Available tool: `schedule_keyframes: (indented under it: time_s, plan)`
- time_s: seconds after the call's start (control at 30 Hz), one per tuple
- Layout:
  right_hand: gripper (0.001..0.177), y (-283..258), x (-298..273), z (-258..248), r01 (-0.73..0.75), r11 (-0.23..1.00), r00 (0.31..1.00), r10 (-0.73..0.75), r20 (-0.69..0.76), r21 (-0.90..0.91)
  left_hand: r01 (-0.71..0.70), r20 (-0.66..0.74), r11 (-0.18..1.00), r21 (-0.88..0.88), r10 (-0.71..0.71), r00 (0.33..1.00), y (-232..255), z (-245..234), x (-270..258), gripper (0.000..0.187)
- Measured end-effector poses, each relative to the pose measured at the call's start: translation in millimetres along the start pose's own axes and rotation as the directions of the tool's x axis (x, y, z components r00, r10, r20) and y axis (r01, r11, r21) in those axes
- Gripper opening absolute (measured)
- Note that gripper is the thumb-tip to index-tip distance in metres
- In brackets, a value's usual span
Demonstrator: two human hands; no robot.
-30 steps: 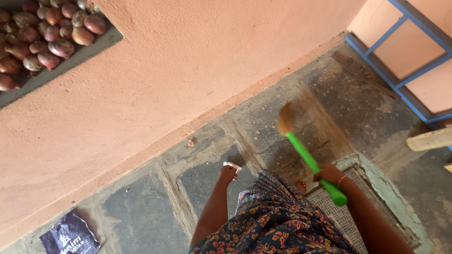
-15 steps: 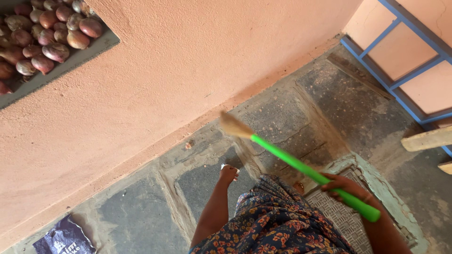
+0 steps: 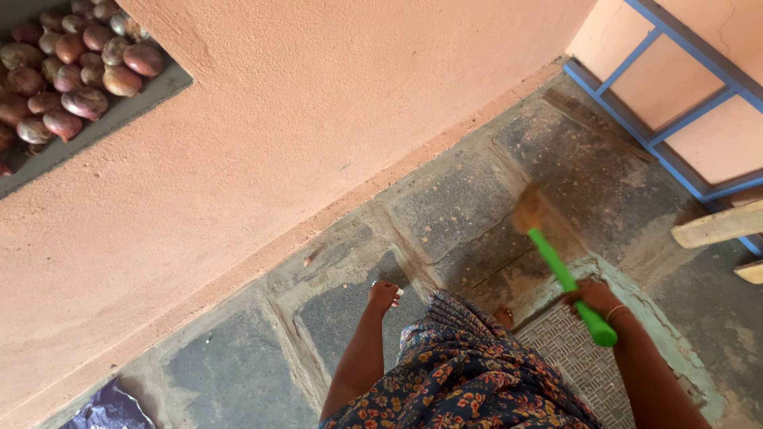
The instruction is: The person sweeps debris across a stone floor toward a drain using a broom.
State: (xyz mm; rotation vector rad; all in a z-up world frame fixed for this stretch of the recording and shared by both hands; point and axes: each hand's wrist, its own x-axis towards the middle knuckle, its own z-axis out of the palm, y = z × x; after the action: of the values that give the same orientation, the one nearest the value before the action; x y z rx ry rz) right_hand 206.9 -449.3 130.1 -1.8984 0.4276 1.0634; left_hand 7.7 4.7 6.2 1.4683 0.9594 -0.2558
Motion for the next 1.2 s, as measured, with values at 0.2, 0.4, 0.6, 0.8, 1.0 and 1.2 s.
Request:
schedule_keyframes:
  time_s: [0.2,0.4,0.6,0.8,1.0,1.2]
  plan:
    - [0.074,23,-34,68,-0.038,0.952,0.992,0.071,0.101,-0.302,0.003,0.043,1.000,0.022,-0.004,0.999,-5,16,8,0.027]
    - [0.085,10,-47,85,0.011,0.964,0.917,0.096,0.387,-0.264,-0.040,0.078,0.998,0.043,0.037,0.996,6,27,15,0.030]
    - [0.087,13,-51,56,0.045,0.990,0.918,0.012,0.395,-0.134,-0.051,0.043,0.997,0.056,0.049,0.998,2,17,19,0.029]
    - [0.078,16,-18,-12,0.060,0.982,0.967,-0.102,0.232,0.181,-0.043,0.062,0.998,0.050,0.040,0.997,-19,13,12,0.025]
    - [0.076,-18,14,-62,0.092,0.936,0.979,-0.148,0.143,0.339,-0.006,-0.006,0.998,0.067,0.006,1.000,-1,14,2,0.025]
    - [0.058,-20,42,-40,0.076,0.997,0.997,-0.076,-0.007,-0.009,0.046,0.004,0.995,0.092,-0.046,0.999,18,37,7,0.028]
